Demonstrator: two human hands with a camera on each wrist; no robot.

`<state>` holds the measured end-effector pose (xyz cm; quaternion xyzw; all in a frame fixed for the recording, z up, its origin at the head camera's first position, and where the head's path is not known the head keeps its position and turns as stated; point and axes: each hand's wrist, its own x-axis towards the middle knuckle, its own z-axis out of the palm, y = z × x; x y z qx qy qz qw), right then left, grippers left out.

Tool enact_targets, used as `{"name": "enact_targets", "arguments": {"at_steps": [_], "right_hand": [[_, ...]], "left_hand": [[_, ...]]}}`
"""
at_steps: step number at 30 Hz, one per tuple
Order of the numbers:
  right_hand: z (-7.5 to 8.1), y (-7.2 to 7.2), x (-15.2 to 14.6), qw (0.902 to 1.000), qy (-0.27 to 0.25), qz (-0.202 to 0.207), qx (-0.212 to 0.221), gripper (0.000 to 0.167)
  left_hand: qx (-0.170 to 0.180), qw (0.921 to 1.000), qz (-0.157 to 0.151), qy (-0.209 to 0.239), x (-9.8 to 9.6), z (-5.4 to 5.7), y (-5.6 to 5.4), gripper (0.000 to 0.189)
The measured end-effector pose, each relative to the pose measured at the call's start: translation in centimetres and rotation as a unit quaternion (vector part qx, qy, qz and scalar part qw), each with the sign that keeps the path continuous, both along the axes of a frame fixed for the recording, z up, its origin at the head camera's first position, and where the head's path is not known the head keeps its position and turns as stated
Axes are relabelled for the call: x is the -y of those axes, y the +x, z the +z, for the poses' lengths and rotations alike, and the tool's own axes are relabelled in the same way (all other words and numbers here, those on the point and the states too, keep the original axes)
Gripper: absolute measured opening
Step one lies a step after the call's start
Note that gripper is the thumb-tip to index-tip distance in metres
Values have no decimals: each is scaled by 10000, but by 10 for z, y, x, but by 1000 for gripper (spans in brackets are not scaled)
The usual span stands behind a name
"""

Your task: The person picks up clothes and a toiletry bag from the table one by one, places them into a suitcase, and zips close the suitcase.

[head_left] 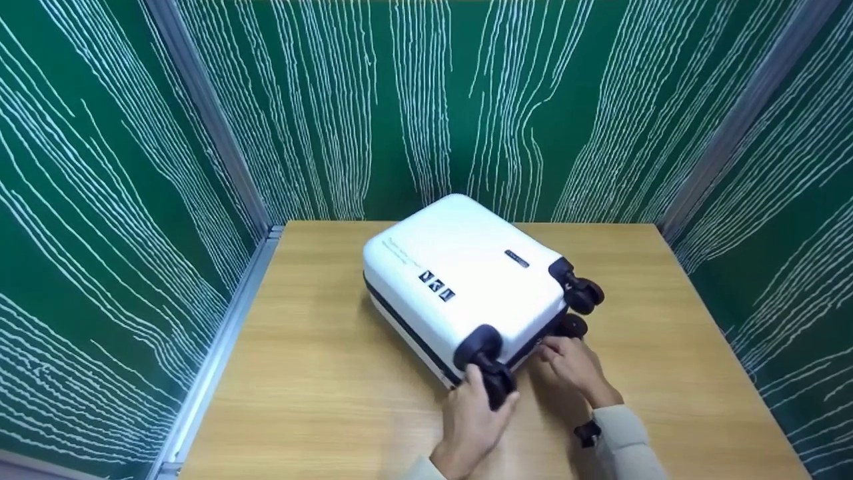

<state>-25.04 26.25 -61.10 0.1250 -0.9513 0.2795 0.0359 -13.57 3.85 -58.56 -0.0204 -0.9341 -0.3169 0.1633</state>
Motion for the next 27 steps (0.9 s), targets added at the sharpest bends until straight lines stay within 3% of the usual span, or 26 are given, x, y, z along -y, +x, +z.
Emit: {"name": "enact_targets", "arguments": {"at_steps": [4, 7, 9, 13, 16, 18, 21, 24, 27], "right_hand": [[1, -7, -15, 9996, -77, -129, 242, 20], [3, -12, -24, 9991, -90, -188, 378, 22], [4, -14, -28, 9990, -83, -181, 406, 23], [4, -17, -29, 9987, -101, -193, 471, 24], [4, -19, -28, 9970, -293, -195, 692, 26], [3, -20, -26, 9956, -405, -198, 825, 26], [3, -20, -26, 9952, -423, -215, 856, 25], [3, -19, -28, 9962, -307, -237, 778, 25], [3, -17, -30, 9962, -310, -239, 781, 24]], "left_hand": [[123, 9965, -680, -462, -8, 6, 3, 66], [-94, 9880, -1240, -920, -5, 12, -2, 62], [-417, 9809, -1586, -1048, 2, 18, -8, 57], [-1246, 9664, -2158, -625, 29, 33, -35, 34], [-1593, 9612, -2199, -488, 59, 46, -66, 23], [-1422, 9650, -2087, -712, 81, 55, -88, 39], [-709, 9678, -2010, -1340, 107, 63, -116, 83], [-84, 9570, -2185, -1908, 118, 60, -133, 112], [2, 9455, -2217, -2383, 117, 52, -140, 122]]}}
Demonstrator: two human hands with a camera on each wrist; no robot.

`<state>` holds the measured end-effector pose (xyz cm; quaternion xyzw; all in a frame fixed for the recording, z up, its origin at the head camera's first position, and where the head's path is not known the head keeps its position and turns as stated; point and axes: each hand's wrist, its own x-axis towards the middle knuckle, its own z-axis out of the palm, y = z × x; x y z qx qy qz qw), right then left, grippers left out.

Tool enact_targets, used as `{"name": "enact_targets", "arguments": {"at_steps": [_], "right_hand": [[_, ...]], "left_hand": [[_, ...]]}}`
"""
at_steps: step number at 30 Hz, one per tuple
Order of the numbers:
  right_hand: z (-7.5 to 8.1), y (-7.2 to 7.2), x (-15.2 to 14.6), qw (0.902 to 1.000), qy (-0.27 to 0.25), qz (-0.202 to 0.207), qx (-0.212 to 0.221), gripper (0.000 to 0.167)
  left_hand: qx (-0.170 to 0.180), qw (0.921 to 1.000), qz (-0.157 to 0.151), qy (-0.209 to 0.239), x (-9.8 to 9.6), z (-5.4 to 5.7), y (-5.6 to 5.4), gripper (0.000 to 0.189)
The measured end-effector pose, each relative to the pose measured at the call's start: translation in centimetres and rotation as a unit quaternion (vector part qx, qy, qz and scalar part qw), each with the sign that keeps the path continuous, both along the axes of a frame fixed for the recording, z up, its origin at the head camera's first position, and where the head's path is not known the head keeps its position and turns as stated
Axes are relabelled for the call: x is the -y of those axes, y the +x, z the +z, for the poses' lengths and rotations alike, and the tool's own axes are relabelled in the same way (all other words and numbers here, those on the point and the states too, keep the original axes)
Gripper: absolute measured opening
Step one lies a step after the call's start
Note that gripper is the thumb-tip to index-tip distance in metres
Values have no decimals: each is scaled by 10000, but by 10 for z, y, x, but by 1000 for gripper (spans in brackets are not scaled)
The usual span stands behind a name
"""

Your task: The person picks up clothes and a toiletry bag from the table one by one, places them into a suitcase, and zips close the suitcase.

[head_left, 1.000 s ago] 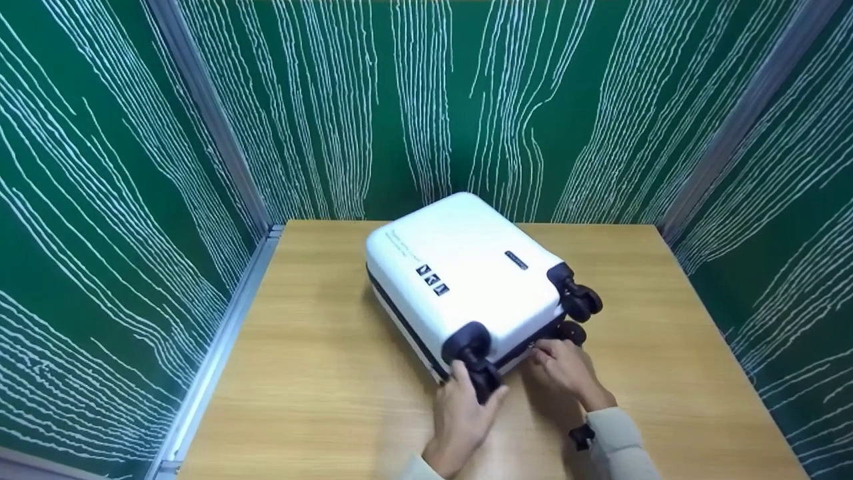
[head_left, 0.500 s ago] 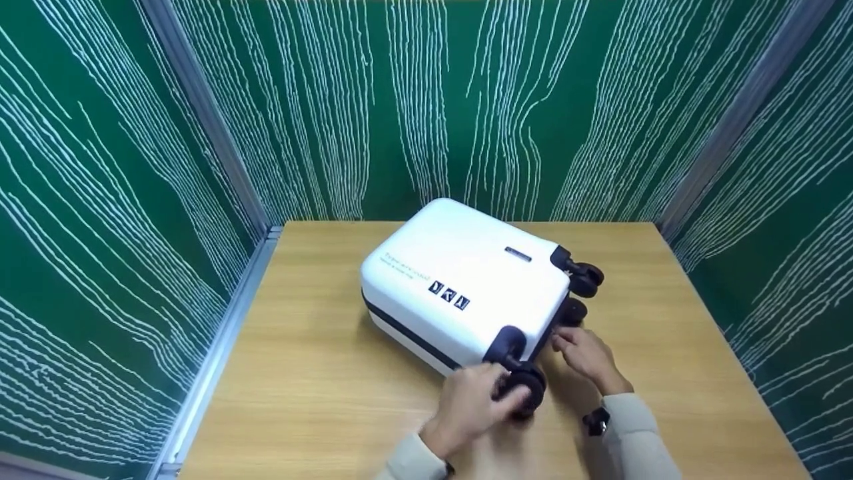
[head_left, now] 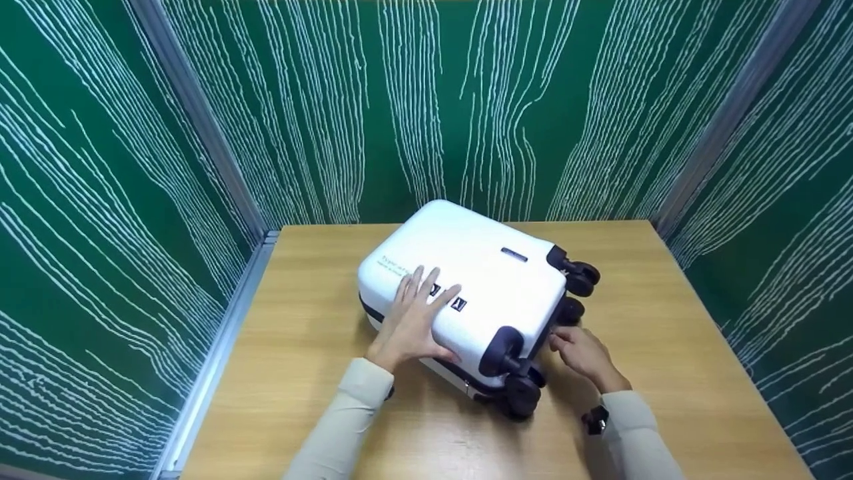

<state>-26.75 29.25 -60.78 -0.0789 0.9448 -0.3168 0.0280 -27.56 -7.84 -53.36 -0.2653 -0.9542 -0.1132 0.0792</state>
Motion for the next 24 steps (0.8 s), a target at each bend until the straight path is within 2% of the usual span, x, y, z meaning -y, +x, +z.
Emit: {"name": "enact_targets", "arguments": {"at_steps": [3, 9, 17, 24], "right_hand": [[0, 1, 0, 10000, -33, 21, 58, 23], [1, 4, 0, 9999, -106, 31, 69, 25], [4, 7, -3, 9994, 174, 213, -214, 27], [8, 14, -1, 9983, 109, 522, -216, 29]], "left_hand": [[-341, 9990, 59, -284, -3, -7, -1, 125], [-948, 9943, 162, -467, -6, -9, 0, 125], [-1147, 9922, 192, -438, -13, -12, 2, 123], [-1217, 9915, 342, -318, -19, -13, 3, 121]]}}
